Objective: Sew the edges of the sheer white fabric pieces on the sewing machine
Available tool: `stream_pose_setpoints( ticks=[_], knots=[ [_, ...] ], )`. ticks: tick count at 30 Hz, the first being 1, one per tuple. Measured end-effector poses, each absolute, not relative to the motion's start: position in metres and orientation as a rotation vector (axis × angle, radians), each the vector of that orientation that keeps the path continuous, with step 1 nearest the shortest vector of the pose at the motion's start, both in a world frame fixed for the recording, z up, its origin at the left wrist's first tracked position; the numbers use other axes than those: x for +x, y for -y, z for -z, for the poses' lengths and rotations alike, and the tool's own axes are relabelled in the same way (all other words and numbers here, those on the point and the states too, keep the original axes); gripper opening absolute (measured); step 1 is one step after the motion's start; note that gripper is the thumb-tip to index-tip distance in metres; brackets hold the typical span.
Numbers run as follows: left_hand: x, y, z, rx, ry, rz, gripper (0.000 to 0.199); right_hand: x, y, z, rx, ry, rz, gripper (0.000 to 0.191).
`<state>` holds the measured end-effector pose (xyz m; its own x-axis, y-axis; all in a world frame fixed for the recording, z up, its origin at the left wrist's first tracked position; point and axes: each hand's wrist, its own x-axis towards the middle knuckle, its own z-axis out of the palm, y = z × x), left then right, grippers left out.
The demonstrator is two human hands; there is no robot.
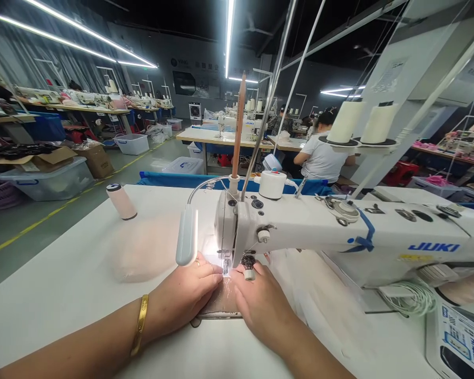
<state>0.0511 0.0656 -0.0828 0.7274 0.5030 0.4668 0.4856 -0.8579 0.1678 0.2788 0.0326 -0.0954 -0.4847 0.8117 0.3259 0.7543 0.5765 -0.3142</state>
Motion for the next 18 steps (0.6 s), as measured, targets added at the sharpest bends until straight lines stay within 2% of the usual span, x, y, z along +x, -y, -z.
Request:
stream_pose_setpoints(
  ticks=[12,18],
  knots=[
    [0.057,-0.071,0.083,2.557,-1.205,-0.723,0.025,0.277,-0.034,0.099,-1.051,2.333,-0.122,0.035],
    [0.032,-0.038,0.052,2.344,-1.177,-0.636,0.018,0.267,-0.011,0.079,-0.815,2.34,-0.132,0.047]
  ],
)
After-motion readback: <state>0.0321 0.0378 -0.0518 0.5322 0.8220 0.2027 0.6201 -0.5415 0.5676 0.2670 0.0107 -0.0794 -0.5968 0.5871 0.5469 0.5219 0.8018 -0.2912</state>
